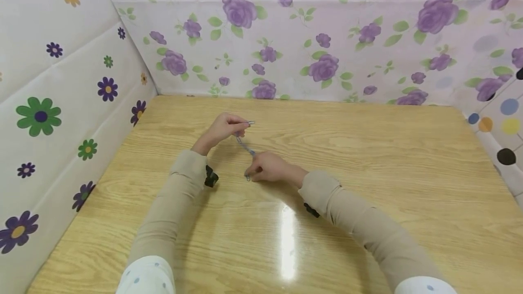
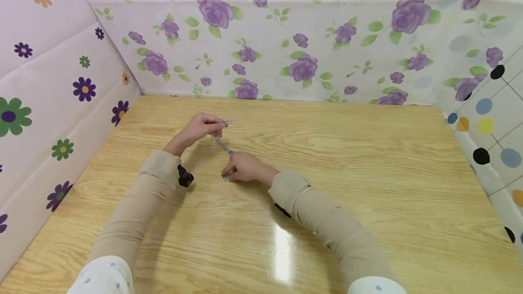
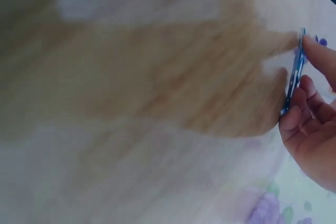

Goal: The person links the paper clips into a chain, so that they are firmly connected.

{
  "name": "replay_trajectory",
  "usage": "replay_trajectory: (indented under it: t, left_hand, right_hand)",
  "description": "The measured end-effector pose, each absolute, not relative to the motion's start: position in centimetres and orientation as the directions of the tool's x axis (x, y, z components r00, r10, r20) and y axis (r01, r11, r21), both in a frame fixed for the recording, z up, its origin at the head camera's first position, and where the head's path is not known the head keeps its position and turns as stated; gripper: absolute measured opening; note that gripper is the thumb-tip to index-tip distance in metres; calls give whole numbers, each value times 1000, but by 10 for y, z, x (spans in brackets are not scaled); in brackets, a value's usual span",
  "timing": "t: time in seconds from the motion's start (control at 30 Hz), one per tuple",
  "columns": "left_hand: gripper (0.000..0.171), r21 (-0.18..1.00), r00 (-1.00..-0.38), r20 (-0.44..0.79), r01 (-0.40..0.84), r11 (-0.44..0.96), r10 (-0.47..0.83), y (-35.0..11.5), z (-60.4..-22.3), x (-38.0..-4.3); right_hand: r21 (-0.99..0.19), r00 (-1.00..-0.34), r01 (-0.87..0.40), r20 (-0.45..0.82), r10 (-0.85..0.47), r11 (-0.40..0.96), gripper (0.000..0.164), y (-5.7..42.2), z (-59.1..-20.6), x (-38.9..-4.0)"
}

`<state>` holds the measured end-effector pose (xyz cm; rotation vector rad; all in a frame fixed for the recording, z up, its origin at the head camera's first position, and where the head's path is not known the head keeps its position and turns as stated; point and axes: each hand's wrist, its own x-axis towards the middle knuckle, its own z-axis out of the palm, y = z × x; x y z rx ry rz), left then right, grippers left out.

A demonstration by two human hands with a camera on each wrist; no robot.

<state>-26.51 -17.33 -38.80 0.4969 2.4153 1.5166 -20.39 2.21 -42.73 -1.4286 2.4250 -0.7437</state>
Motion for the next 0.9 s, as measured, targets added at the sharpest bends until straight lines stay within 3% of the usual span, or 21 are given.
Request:
replay_trajectory:
  t: [0.17, 0.73, 0.9]
  left_hand:
    - [33, 910, -910, -21, 154, 384, 414, -170, -388, -262]
    - [28, 899, -857, -55, 180, 399, 512, -150, -382, -229]
    - [26, 912, -835, -49, 186, 366, 547, -139, -383, -222]
  right_hand:
    - [-480, -490, -776, 52, -870, 408, 17, 30, -427, -199]
    - [-514, -554, -717, 8, -833, 471, 17, 107, -424, -178]
    - [-526, -532, -729, 33, -846, 438, 12, 116, -425, -179]
